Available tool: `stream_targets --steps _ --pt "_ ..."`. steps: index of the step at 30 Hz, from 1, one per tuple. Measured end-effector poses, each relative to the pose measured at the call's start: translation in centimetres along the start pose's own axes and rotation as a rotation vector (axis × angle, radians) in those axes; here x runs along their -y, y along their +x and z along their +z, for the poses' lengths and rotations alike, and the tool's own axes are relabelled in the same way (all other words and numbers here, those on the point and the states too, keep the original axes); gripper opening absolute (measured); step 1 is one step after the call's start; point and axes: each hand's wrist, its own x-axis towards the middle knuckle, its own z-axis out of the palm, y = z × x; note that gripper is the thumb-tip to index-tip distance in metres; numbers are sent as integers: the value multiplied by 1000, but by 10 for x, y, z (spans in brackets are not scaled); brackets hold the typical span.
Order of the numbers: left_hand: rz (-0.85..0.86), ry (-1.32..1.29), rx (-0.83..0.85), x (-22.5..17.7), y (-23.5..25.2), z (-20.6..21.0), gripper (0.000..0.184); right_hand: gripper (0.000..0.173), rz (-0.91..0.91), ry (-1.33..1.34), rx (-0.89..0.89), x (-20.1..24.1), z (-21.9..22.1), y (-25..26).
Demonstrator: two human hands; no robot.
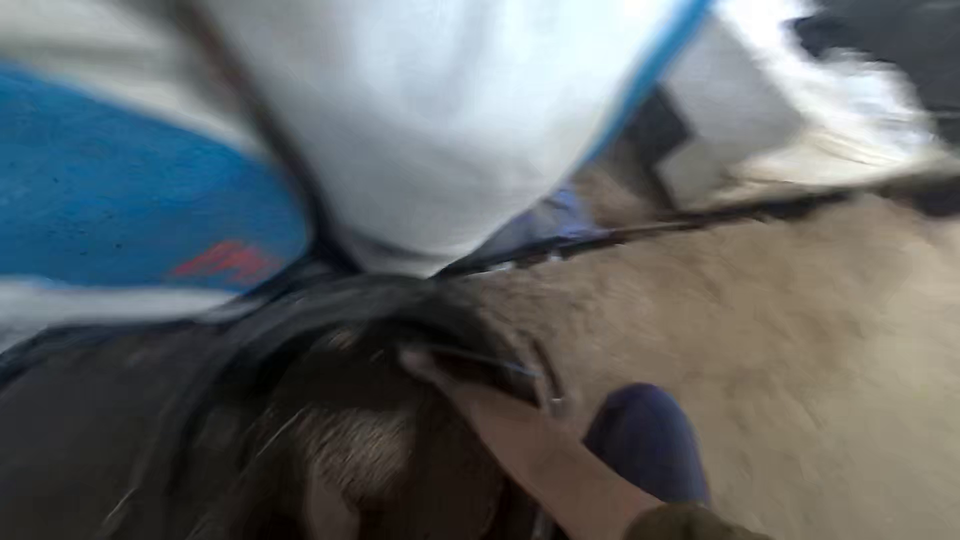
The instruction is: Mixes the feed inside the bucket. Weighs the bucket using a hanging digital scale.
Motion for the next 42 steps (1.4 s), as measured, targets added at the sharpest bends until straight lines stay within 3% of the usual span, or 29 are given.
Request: stream_targets --steps 2,3,6,10,12,14,16,18,20,24,27,30,33,36,38,40,42 --pt "-70 -273 5 -28 18 11 53 42 -22 -125 104 19 8 18" --pt "-109 -320 27 -33 28 9 54 40 -26 -45 136 15 24 32" --pt "-282 -223 3 -30 56 10 62 45 34 252 279 -1 62 45" --pt "-293 -26 55 -52 25 0 51 47 24 428 460 -7 53 -9" --pt "-269 -63 47 -56 9 -3 45 44 260 585 411 13 26 -60" --pt "-254 -45 11 -49 -10 -3 46 45 361 483 350 17 9 -84" --pt "-212 79 -125 -43 -17 -1 45 49 183 66 336 19 12 -62" --pt "-115 186 -289 -24 -4 2 49 54 20 -289 185 12 17 -31" --pt "-68 118 -370 -11 20 8 56 46 -26 -237 -22 0 27 -4" --pt "-146 -172 -345 -39 49 24 56 40 -115 143 -134 8 61 41" --pt "-200 -212 -218 -58 70 29 60 34 -315 111 -82 14 85 63" --pt "-288 -124 -65 -66 79 32 67 44 -163 7 277 39 72 54" --pt "-262 -90 16 -73 61 24 57 47 -94 62 437 38 66 39" --pt "-145 -116 -22 -80 19 18 44 44 -15 123 500 11 61 18" --pt "-85 -85 -54 -76 -3 19 43 45 19 16 531 22 35 -9" --pt "-82 133 -114 -69 -11 14 40 46 -35 -183 526 39 14 -13" --pt "-93 363 -166 -53 -25 4 50 49 -94 -419 460 33 1 -7"
